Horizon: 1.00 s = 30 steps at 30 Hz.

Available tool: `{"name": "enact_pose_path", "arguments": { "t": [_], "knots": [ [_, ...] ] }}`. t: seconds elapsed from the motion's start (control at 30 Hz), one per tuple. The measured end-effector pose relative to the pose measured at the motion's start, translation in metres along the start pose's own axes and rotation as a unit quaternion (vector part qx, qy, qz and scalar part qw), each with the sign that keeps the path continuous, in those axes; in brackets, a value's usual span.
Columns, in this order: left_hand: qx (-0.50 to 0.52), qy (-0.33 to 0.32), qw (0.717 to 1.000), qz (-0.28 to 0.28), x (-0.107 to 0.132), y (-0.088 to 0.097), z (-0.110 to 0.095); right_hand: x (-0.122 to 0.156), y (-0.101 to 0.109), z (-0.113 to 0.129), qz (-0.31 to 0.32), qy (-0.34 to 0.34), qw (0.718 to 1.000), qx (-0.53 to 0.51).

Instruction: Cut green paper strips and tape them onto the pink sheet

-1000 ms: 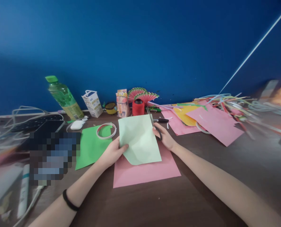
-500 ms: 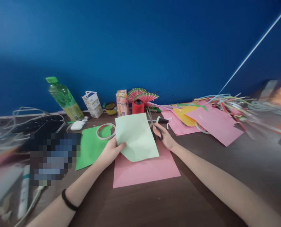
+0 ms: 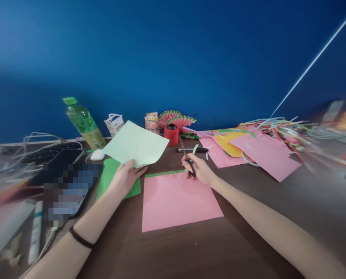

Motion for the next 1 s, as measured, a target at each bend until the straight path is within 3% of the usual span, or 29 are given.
{"name": "enact_pose_path", "arguments": {
  "t": [0.17, 0.47, 0.63, 0.8, 1.0],
  "knots": [
    [-0.027, -0.025, 0.999, -0.022, 0.006, -0.001, -0.005, 0.005, -0.013, 0.006, 0.053, 0.006, 0.998, -0.034],
    [0.012, -0.066, 0.997, 0.042, 0.016, -0.022, -0.024, 0.02, -0.034, 0.015, 0.151, 0.003, 0.989, 0.005],
    [0.018, -0.062, 0.995, 0.079, 0.025, -0.035, -0.032, 0.027, -0.044, 0.02, 0.198, 0.008, 0.98, 0.027],
    [0.012, -0.051, 0.996, 0.076, 0.032, -0.04, -0.035, 0.029, -0.046, 0.023, 0.216, -0.01, 0.976, 0.029],
    [0.018, 0.021, 0.993, 0.113, 0.04, -0.054, -0.018, 0.036, -0.054, 0.02, 0.266, -0.026, 0.964, 0.001]
  ]
}}
Point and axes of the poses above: each hand's wrist, its own x-axis away from the middle knuckle, its own y-axis out of the back of the hand, z = x × y, the point moved 10 cm from there along -x, towards the middle knuckle, and after that the axes turned 9 degrees about -z, right-handed, at the moved point
